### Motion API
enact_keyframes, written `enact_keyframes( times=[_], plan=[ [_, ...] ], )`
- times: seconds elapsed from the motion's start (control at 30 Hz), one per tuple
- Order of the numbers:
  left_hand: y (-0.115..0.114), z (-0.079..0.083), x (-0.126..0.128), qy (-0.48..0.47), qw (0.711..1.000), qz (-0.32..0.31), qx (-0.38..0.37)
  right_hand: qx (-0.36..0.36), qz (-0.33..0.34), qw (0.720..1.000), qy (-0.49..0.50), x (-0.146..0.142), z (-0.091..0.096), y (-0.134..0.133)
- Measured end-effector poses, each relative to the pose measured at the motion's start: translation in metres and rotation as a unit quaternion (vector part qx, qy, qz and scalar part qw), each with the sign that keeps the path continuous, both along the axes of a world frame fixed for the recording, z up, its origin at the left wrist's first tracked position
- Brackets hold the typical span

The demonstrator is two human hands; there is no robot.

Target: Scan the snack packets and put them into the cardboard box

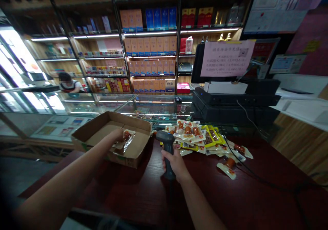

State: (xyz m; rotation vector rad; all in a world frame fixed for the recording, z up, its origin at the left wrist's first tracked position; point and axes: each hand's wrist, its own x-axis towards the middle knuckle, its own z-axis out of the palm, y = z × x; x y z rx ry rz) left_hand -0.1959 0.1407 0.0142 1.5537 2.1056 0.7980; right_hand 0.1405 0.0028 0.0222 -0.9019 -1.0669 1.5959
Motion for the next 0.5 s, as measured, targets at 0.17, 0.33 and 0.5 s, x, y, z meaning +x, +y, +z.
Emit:
enact_keyframes(
  times=[0.17, 0.33, 0.5],
  plan=[
    [0.001, 0.003, 0.01, 0.059, 0.995, 0.045, -0.063, 0.004, 0.004, 1.0, -0.009, -0.004, -0.004, -0.001],
    [-0.013, 0.024, 0.018, -0.147, 0.984, 0.059, -0.084, 0.003, 0.014, 1.0, -0.015, -0.006, -0.008, -0.002],
    [-0.037, 0.045, 0.039, -0.482, 0.875, -0.023, -0.04, 0.014, 0.044, 0.999, -0.025, -0.014, 0.0, -0.009]
  ],
)
